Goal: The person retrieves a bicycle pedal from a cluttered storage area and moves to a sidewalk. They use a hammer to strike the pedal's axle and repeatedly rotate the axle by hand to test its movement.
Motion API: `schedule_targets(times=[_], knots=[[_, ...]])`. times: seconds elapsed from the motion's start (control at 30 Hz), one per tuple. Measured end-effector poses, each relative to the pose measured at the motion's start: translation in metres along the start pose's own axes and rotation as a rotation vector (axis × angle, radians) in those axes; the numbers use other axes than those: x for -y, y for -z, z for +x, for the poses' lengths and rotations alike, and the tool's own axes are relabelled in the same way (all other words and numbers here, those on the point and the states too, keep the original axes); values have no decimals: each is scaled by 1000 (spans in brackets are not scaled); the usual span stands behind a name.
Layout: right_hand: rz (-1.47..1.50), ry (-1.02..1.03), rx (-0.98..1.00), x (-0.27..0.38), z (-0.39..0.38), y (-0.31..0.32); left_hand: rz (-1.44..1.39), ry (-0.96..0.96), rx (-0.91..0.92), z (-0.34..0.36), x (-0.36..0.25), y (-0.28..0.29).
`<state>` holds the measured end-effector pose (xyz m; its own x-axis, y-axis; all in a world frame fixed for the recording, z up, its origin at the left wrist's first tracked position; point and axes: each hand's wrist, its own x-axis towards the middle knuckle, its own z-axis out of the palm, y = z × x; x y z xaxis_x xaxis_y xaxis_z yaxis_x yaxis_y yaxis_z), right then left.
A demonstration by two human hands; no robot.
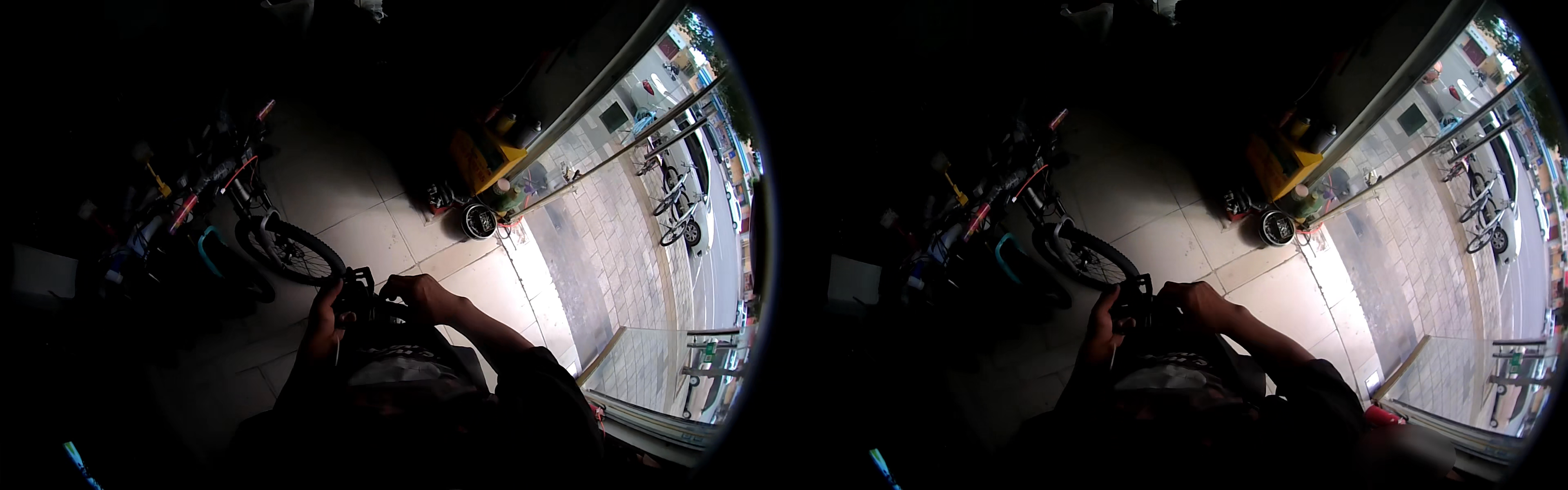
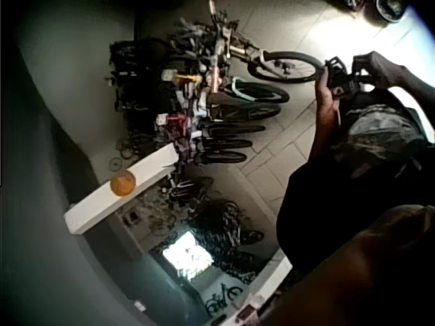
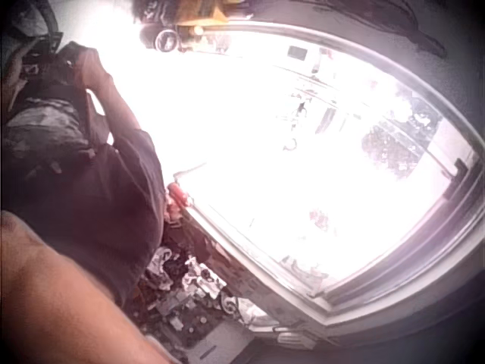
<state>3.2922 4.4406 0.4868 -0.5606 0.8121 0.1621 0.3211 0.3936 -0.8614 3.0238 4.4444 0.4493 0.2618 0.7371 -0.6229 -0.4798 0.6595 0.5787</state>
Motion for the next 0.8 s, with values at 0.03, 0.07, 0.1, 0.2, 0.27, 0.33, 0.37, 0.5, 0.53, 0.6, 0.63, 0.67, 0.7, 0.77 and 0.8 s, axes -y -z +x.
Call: schedule_targets(times=[0.03,0.07,0.1,0.2,0.27,0.33,0.37,0.5,0.53,0.6,0.63,0.67,0.7,0.77,0.8], knots=[[2,53,49,-18,13,0,-43,-3,-10,14,7,13],[-31,119,117,-18,29,4,-51,-14,-93,14,6,17],[103,8,147,-26,40,0,-69,-36,-162,15,3,15],[360,-165,276,-76,103,23,-111,-27,-170,65,-39,15],[451,-312,265,-111,177,75,-148,-80,-67,146,-104,-11],[433,-611,313,-140,273,113,-108,-57,-31,200,-199,-44],[480,-775,246,-141,310,138,-98,-23,-5,223,-231,-62],[460,-872,71,-193,376,200,-51,-15,14,282,-266,-82],[457,-780,12,-214,381,207,-93,-37,-61,292,-265,-92],[546,-809,-65,-272,394,206,-120,-27,78,313,-278,-94],[542,-796,-87,-307,406,205,-97,-15,68,328,-287,-95],[555,-802,-111,-342,425,195,-50,16,-211,341,-296,-102],[554,-813,-153,-378,447,194,-96,25,-120,368,-315,-109],[422,-825,-122,-458,496,193,-55,-36,-89,427,-312,-87],[254,-842,-91,-498,514,208,11,-61,-109,466,-303,-81]])
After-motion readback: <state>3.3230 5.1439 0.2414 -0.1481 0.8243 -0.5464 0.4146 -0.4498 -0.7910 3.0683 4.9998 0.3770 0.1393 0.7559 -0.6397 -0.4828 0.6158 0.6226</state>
